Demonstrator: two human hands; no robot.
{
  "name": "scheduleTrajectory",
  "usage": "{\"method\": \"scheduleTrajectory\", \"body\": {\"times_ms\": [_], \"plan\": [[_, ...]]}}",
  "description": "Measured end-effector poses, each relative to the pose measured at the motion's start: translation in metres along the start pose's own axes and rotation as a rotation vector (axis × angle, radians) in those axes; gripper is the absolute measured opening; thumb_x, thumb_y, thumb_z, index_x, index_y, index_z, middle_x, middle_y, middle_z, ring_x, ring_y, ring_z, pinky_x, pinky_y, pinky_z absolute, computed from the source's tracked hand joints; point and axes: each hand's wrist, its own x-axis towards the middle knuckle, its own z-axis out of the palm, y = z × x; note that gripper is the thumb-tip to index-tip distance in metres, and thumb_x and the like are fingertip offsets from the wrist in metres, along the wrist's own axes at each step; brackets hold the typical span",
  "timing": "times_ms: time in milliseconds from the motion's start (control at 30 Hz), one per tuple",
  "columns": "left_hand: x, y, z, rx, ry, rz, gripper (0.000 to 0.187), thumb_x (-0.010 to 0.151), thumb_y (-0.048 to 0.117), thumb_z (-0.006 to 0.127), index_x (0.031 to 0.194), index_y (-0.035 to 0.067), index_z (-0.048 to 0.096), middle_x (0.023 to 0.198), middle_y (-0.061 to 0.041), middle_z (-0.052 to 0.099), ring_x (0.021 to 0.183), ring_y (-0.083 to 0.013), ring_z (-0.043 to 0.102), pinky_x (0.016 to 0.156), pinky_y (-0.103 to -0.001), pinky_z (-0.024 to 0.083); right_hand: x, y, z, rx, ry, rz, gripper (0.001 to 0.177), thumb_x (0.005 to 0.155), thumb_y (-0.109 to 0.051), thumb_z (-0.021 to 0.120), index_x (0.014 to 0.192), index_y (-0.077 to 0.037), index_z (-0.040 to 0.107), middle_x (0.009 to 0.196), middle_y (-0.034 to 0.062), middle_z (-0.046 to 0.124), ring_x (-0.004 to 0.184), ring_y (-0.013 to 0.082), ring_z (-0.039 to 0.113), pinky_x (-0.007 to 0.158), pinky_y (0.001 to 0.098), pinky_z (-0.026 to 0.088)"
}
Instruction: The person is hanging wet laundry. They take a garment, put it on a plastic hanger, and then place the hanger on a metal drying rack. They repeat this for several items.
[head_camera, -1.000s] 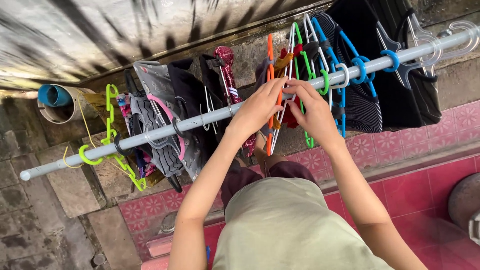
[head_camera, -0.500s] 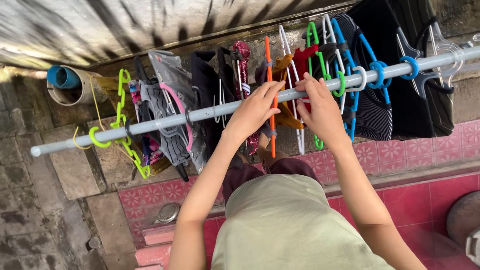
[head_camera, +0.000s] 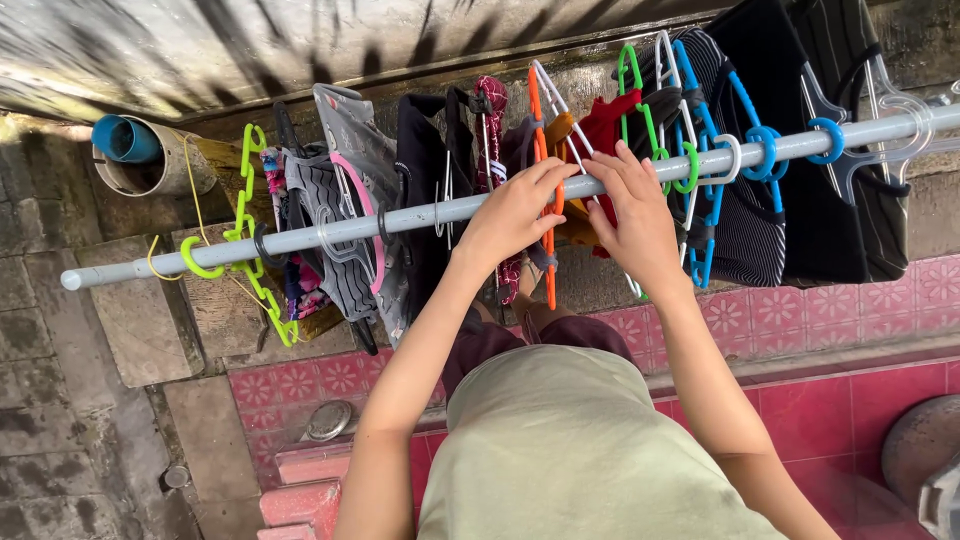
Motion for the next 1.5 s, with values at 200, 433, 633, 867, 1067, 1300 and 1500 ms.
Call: {"method": "scheduleTrajectory", "body": {"times_ms": [200,433,633,867,1067,1300,1500], "plan": [[0.001,-0.007,0.005,-0.009,0.021,0.008,0.06,0.074,0.007,0.072,0.126,0.009,0.044,0.122,-0.016,0.05,0.115,-0.0376,0.049,0.095,-0.044,0.044,-0.003,0.009,0.007,-0.004,-0.005,-0.006,0.048,0.081,0.003,0.057,0.126,-0.011,0.05,0.131,0.0056,0.047,0.131,0.024,0.032,0.108,0.0389,0.018],[0.002,-0.002,0.004,-0.057,0.041,-0.011,0.063,0.072,0.005,0.073,0.127,0.008,0.042,0.119,-0.019,0.053,0.114,-0.0366,0.05,0.094,-0.043,0.045,-0.002,0.006,-0.001,0.08,-0.001,-0.002,0.05,0.083,0.001,0.055,0.131,-0.012,0.045,0.136,0.0068,0.043,0.131,0.0242,0.031,0.107,0.0391,0.018],[0.003,0.0,0.003,-0.045,0.04,-0.049,0.062,0.071,0.006,0.073,0.125,0.009,0.043,0.117,-0.02,0.054,0.111,-0.0379,0.052,0.092,-0.045,0.046,-0.005,0.001,-0.019,0.223,-0.021,0.021,0.049,0.086,0.002,0.053,0.131,-0.013,0.044,0.135,0.0064,0.044,0.129,0.024,0.034,0.107,0.0393,0.02],[0.003,0.002,0.0,-0.062,0.069,-0.056,0.064,0.068,0.007,0.076,0.121,0.016,0.042,0.112,-0.019,0.056,0.109,-0.0372,0.054,0.091,-0.046,0.046,-0.015,0.003,-0.008,0.224,0.132,0.125,0.04,0.088,0.001,0.055,0.125,-0.012,0.049,0.128,0.0079,0.049,0.125,0.0265,0.038,0.105,0.0413,0.024],[0.003,0.004,-0.004,-0.069,0.066,-0.049,0.062,0.067,0.006,0.075,0.117,0.016,0.04,0.109,-0.02,0.057,0.107,-0.0389,0.054,0.09,-0.048,0.046,-0.015,0.003,-0.006,0.135,0.093,0.08,0.043,0.086,0.001,0.058,0.126,-0.009,0.049,0.13,0.0115,0.046,0.127,0.0301,0.036,0.105,0.0447,0.022],[0.005,0.0,0.003,-0.009,0.078,-0.061,0.063,0.067,0.009,0.074,0.116,0.017,0.037,0.11,-0.019,0.057,0.106,-0.0397,0.055,0.088,-0.05,0.046,-0.018,0.007,0.0,0.052,0.074,0.065,0.051,0.086,-0.001,0.058,0.133,-0.009,0.044,0.137,0.0115,0.04,0.131,0.0287,0.028,0.106,0.0431,0.018],[-0.001,0.001,0.004,0.186,0.095,-0.054,0.061,0.07,0.016,0.074,0.12,0.018,0.039,0.114,-0.01,0.055,0.108,-0.03,0.055,0.089,-0.043,0.046,-0.016,0.003,-0.03,0.059,0.237,0.097,0.031,0.085,-0.002,0.064,0.114,-0.009,0.058,0.098,0.0068,0.056,0.095,0.0242,0.057,0.083,0.0346,0.046]]}}
